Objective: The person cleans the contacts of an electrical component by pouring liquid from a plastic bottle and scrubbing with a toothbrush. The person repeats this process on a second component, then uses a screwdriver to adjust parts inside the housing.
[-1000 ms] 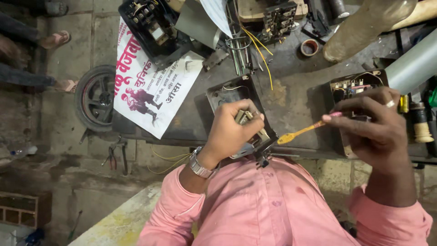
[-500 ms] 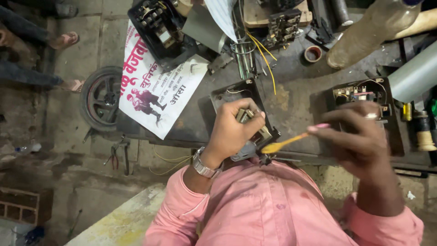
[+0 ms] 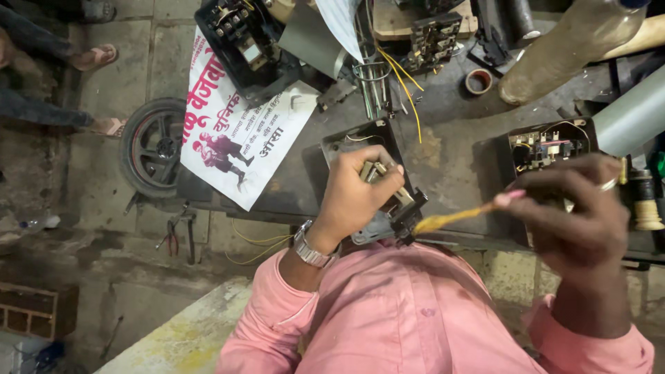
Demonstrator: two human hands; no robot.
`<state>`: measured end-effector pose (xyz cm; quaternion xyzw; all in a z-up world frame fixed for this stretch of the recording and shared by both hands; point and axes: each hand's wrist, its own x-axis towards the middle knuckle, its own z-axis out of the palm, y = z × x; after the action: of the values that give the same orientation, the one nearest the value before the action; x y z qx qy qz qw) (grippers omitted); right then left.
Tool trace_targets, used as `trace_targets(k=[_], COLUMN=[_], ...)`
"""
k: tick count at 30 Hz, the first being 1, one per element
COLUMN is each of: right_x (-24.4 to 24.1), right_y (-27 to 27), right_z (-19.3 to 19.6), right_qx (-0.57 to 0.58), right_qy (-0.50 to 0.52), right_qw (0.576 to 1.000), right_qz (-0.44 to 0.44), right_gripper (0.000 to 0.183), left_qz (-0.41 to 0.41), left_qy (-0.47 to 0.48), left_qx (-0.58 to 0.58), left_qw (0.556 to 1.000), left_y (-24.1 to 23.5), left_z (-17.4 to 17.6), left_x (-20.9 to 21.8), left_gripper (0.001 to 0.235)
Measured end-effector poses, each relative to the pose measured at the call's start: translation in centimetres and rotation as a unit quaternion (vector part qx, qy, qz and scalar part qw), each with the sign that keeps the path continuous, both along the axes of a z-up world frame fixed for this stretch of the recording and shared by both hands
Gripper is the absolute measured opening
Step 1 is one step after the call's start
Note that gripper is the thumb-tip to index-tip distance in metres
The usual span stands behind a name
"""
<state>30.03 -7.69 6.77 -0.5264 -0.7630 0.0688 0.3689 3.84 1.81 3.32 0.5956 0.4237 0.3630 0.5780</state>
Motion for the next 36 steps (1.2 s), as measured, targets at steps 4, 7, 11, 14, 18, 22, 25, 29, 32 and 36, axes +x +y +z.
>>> trace_targets(k=[4,7,11,14,18,22,25,29,32,36], right_x=[-0.5,-0.8,-1.6,-1.6,-1.2,-1.1,-1.4,-0.6,1.1,2.3], right_y=[0.0,0.9,1.8,1.9,1.9,1.9,2.1,1.8,1.6,0.5], right_z=[-0.4,0.0,0.7,1.0,0.7,0.1,-0.1,-0.3,-0.3,-2.3], right_qx=[0.017,0.004,0.088,0.021,0.057,0.047,0.035,0.052,0.04,-0.014], right_qy=[-0.003,0.016,0.008,0.014,0.006,0.004,0.022,-0.03,-0.033,0.024], right_qw=[0.999,1.0,0.994,0.999,0.998,0.997,0.998,0.997,0.999,0.999], right_qz=[0.031,-0.003,0.066,0.022,0.039,0.06,0.045,0.055,0.0,-0.047], right_gripper=[0.035,0.031,0.018,0.027,0.022,0.026,0.027,0.027,0.023,0.026], left_qz=[-0.002,0.0,-0.018,-0.011,-0.011,-0.021,-0.005,0.013,0.068,0.054], left_qy=[0.001,0.008,-0.045,-0.03,-0.035,-0.053,-0.038,-0.022,-0.032,-0.193], left_qx=[-0.011,0.011,-0.034,-0.021,-0.026,-0.051,-0.004,0.033,-0.05,-0.145], left_qw=[1.0,1.0,0.998,0.999,0.999,0.997,0.999,0.999,0.996,0.969], left_y=[0.1,0.3,0.4,0.5,0.5,0.7,0.6,0.4,0.4,0.0], left_z=[-0.2,-0.5,-1.2,-1.5,-1.7,-1.6,-1.3,-1.2,-0.9,-0.2], left_x=[0.1,0.1,-0.1,-0.1,-0.3,-0.3,-0.6,-0.6,-0.7,-1.2], left_gripper=[0.013,0.014,0.014,0.014,0.014,0.014,0.014,0.017,0.017,0.014])
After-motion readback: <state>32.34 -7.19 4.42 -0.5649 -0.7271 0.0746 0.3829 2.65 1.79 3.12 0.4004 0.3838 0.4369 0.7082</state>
